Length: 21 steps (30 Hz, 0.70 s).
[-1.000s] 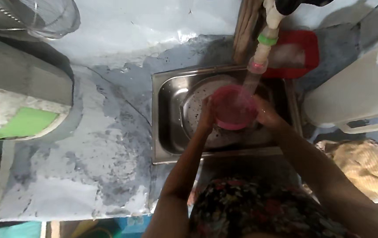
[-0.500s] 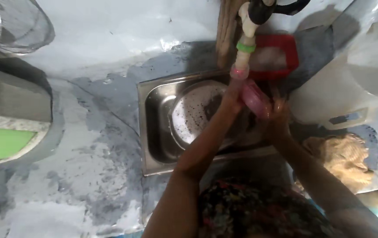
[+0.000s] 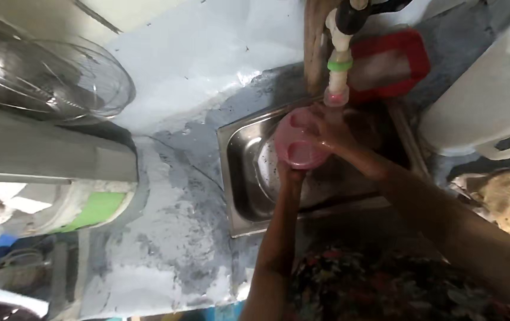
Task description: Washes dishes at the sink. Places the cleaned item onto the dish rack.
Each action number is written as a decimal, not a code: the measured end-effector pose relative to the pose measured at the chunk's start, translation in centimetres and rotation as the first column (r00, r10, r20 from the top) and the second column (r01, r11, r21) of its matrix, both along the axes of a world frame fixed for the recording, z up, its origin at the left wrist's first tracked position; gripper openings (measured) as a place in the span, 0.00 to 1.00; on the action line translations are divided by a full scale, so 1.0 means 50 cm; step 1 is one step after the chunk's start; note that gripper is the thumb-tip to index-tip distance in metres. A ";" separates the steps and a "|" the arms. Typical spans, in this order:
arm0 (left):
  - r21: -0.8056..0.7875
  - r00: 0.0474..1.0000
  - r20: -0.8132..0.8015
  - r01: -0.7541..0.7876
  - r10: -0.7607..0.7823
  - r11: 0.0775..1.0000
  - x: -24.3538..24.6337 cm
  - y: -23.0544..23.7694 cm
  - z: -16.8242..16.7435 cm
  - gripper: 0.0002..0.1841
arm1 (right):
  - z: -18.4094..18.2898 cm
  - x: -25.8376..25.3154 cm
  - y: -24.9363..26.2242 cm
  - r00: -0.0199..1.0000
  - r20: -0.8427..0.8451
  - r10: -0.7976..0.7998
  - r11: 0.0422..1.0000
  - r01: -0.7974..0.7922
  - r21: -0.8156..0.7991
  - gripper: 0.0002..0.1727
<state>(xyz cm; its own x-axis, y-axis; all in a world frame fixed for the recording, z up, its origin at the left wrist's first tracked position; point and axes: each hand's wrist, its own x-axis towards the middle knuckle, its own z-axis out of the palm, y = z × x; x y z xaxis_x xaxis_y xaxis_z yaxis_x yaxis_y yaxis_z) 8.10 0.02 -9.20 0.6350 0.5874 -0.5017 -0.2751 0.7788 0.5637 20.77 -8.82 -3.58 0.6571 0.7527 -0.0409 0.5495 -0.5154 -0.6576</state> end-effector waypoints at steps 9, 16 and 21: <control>0.179 0.955 -0.043 0.297 -0.294 0.938 0.017 -0.013 -0.039 0.27 | 0.026 0.089 -0.065 0.880 -0.396 -0.263 0.949 0.310 0.057 0.25; 0.578 0.518 -0.504 0.797 -0.691 0.175 0.190 -0.029 0.143 0.18 | 0.121 0.053 -0.172 0.997 0.024 -0.070 0.974 0.073 -0.216 0.23; 0.699 0.694 -0.515 0.679 -0.503 0.222 0.240 -0.026 0.146 0.17 | 0.093 0.075 -0.227 0.999 0.025 -0.033 0.996 0.031 0.086 0.23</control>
